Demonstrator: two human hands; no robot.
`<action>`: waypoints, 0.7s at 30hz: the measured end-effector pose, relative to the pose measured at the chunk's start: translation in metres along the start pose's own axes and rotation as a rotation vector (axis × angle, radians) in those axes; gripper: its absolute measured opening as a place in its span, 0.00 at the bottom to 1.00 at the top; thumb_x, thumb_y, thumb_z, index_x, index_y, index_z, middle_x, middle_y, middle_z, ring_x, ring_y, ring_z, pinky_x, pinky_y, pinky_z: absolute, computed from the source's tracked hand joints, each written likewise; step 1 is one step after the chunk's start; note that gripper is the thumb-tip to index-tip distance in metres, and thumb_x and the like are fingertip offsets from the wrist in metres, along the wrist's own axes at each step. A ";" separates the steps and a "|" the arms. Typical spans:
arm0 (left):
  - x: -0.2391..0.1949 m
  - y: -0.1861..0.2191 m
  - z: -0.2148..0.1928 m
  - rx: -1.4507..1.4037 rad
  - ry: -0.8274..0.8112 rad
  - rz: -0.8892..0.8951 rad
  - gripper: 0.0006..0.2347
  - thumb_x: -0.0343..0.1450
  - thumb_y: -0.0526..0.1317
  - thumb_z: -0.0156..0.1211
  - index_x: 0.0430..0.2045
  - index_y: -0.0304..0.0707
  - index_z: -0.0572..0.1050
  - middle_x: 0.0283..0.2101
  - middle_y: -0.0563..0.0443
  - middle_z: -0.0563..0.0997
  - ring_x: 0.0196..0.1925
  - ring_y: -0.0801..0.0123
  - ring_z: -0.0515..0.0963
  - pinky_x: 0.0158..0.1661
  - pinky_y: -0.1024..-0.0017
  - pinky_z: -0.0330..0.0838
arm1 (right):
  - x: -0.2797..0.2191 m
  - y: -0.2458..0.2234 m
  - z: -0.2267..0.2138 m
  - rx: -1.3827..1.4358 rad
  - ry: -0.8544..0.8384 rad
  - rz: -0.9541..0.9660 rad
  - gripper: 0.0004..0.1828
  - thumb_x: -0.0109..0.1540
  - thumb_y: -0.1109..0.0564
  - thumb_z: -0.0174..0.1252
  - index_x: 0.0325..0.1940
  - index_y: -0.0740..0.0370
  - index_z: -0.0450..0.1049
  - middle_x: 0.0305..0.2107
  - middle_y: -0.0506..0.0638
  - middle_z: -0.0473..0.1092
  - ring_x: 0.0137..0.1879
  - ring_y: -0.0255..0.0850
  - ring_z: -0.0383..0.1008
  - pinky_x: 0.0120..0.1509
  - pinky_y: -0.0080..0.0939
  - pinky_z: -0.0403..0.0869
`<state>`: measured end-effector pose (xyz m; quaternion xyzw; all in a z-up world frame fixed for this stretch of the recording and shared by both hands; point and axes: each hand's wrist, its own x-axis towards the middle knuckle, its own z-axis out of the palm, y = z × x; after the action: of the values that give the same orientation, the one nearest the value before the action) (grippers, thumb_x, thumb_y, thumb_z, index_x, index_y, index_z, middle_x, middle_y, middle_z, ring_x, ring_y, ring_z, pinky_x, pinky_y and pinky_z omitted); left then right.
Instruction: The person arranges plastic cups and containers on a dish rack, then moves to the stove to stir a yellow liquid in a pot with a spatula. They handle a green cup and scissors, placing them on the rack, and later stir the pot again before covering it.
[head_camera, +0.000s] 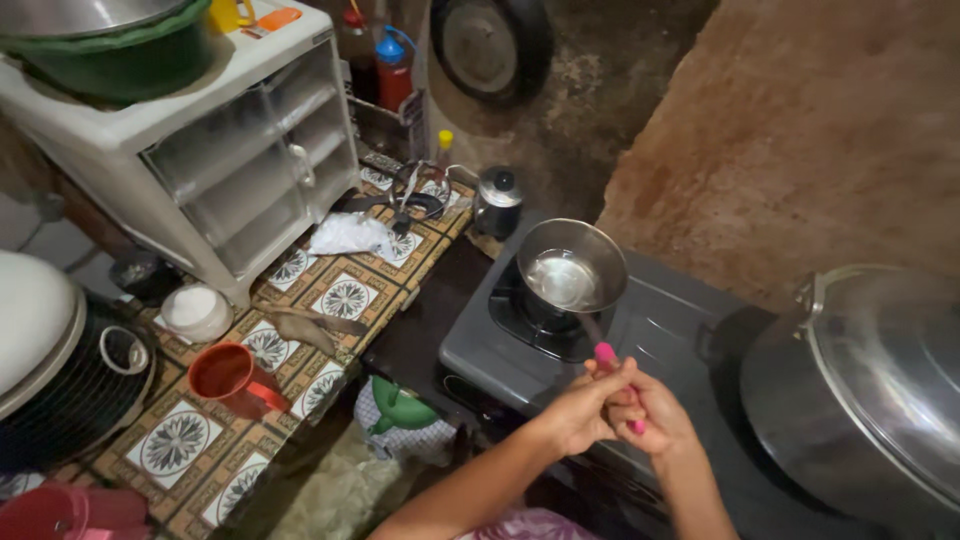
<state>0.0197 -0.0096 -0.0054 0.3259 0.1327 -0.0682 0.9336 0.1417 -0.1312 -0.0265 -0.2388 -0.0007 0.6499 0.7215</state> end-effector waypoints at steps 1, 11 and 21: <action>0.002 -0.003 0.000 -0.005 -0.015 0.032 0.19 0.75 0.54 0.65 0.49 0.43 0.69 0.42 0.53 0.75 0.39 0.70 0.81 0.44 0.55 0.77 | 0.002 0.001 0.001 -0.018 0.026 -0.018 0.20 0.69 0.52 0.47 0.57 0.70 0.68 0.20 0.45 0.65 0.14 0.28 0.59 0.14 0.26 0.60; -0.007 -0.004 -0.005 -0.020 0.051 0.135 0.12 0.70 0.42 0.71 0.41 0.41 0.75 0.36 0.56 0.81 0.35 0.73 0.82 0.42 0.62 0.80 | 0.013 0.005 0.035 -0.232 0.201 -0.052 0.13 0.67 0.58 0.48 0.50 0.71 0.69 0.25 0.46 0.68 0.12 0.25 0.55 0.11 0.24 0.54; -0.073 0.012 -0.033 -0.052 0.166 0.326 0.12 0.69 0.41 0.72 0.41 0.40 0.75 0.39 0.51 0.81 0.38 0.69 0.83 0.47 0.60 0.77 | 0.060 0.048 0.082 -0.349 0.123 0.118 0.13 0.68 0.58 0.49 0.51 0.71 0.69 0.23 0.46 0.66 0.12 0.25 0.55 0.11 0.25 0.53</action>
<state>-0.0544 0.0237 -0.0021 0.3232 0.1566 0.1146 0.9262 0.0805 -0.0450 0.0108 -0.3992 -0.0554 0.6653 0.6284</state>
